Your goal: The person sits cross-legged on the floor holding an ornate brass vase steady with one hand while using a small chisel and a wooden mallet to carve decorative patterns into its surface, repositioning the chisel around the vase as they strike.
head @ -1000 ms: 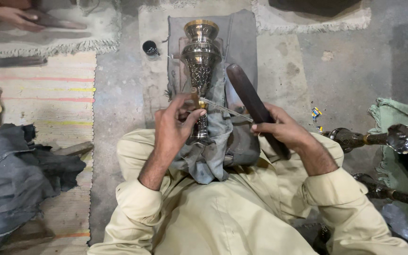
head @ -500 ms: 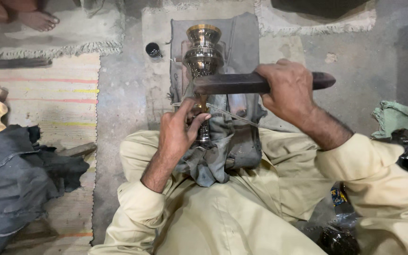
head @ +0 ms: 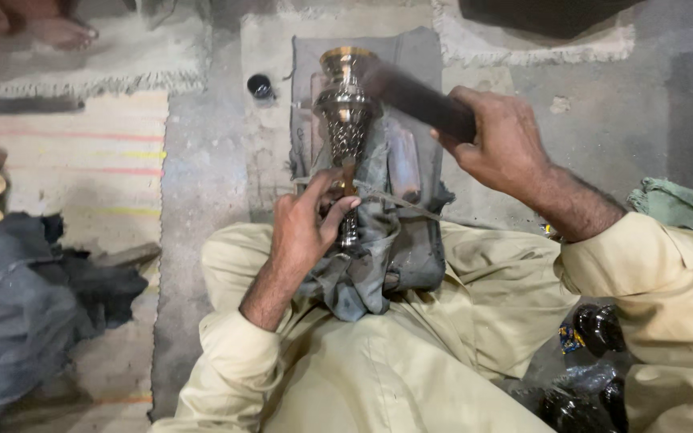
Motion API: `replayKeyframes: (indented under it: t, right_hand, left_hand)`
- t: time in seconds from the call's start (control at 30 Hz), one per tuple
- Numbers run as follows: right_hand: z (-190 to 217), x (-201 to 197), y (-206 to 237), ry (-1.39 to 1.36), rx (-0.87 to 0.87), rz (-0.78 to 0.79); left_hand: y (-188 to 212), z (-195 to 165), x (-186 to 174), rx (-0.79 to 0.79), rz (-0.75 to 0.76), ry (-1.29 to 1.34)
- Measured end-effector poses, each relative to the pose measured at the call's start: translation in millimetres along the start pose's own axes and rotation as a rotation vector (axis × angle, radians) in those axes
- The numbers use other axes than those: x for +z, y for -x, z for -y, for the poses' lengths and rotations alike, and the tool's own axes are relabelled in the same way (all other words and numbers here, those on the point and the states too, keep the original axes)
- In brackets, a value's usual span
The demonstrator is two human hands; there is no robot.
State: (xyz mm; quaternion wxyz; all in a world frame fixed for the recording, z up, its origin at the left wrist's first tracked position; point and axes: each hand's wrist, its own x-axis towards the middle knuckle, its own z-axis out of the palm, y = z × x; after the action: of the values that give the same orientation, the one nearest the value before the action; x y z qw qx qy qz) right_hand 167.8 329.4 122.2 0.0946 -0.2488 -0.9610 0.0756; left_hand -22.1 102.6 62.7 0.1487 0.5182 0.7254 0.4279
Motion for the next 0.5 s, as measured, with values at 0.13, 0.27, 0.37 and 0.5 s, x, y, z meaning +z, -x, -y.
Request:
replayKeyframes:
  t: [0.13, 0.27, 0.37, 0.5]
  right_hand:
    - [-0.5, 1.0, -0.8, -0.041, 0.028, 0.019]
    - [-1.0, 0.3, -2.4, -0.034, -0.014, 0.009]
    - [-0.7, -5.0, -1.3, 0.021, -0.012, -0.006]
    - [4.1, -10.0, 1.7, 0.102, -0.063, -0.012]
  left_hand:
    - [-0.2, 0.6, -0.5, 0.009, 0.011, 0.001]
    - [-0.4, 0.9, -1.1, -0.067, 0.031, -0.024]
    - [-0.6, 1.7, -1.0, 0.044, 0.004, 0.02]
    - [-0.3, 5.5, -0.7, -0.119, 0.065, 0.065]
